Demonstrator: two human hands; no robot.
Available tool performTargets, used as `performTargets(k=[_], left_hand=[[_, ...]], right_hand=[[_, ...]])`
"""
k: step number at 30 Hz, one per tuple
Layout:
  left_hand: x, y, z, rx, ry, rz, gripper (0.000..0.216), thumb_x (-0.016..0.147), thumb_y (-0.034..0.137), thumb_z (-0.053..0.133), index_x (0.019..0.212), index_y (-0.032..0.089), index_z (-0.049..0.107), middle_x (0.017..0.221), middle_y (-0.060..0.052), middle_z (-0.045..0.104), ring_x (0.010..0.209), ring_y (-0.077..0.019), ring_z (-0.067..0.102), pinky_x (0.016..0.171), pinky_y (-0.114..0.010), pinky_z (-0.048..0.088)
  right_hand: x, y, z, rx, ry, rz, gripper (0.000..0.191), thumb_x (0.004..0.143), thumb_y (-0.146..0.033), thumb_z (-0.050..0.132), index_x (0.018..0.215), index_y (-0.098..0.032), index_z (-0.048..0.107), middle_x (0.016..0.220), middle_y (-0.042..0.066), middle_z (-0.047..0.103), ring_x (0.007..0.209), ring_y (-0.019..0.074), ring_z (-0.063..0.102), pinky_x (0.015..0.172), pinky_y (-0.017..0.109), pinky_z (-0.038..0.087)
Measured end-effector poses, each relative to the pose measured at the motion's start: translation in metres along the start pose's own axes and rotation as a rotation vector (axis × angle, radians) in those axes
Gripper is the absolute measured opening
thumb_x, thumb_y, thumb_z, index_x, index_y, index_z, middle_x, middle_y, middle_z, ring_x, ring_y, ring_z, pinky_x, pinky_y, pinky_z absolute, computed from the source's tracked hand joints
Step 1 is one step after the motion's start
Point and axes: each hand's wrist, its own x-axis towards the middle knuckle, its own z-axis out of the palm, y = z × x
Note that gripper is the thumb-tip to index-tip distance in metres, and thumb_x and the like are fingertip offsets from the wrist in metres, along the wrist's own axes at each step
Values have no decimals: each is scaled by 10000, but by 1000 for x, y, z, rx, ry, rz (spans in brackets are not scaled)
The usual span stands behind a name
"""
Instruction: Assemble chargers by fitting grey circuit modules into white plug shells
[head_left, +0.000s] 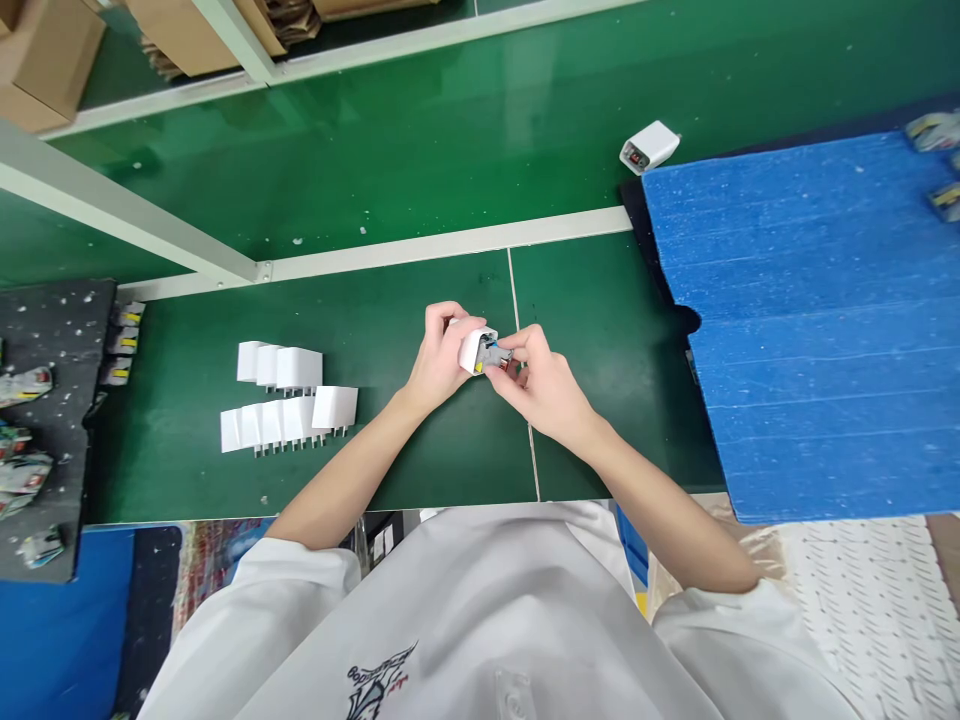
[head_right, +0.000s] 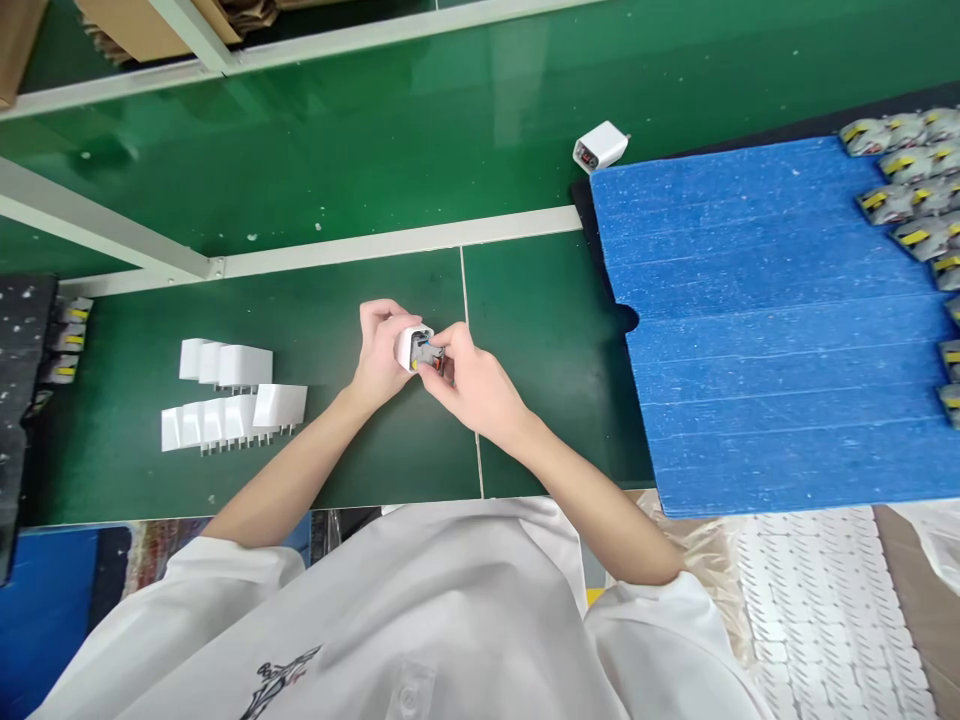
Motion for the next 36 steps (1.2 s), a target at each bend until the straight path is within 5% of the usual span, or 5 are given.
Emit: performTargets(k=[5,10,18,22,36], left_hand=[[-2,-3,1,19,-30,11,368,952,410,665,1268,291,517,1125,-70,456,1015,-205,562,809,-360,543],[1,2,-2,-52,-128,21,423,952,470,659,1293,259,525,1136,-95,514,1065,-235,583,855,-387,554],[5,15,-8,-331,-324,-32,634,933,544,655,1492,337,439,1265,-112,665,1300,-300,547,1078,-513,507],[4,14,-8,-459,-303,-199,749,872,705,633,1464,267,492,1349,-157,617,1217,-295,631,992,-453,575],[7,19,-13,-601,-343,-364,520,985,598,539,1366,251,607,1221,-118,677,1090,-209,680,914,-349,623]], right_hand=[[2,0,1,-88,-17,-16,206,973,-369,519,1099,-237,424,791,-21,617,614,150,585,601,265,452],[9,6,-10,-313,48,46,562,946,-509,623,1377,-194,448,805,15,676,733,228,690,630,299,489],[15,9,-29,464,-317,311,465,859,-533,713,1177,-223,578,991,57,718,840,184,692,579,265,601],[17,14,-20,586,-167,347,508,748,-498,808,1102,-228,563,965,31,703,810,158,666,561,244,607],[13,20,-19,245,-137,201,552,867,-504,689,1349,-271,554,1199,72,633,1001,213,633,556,266,654]])
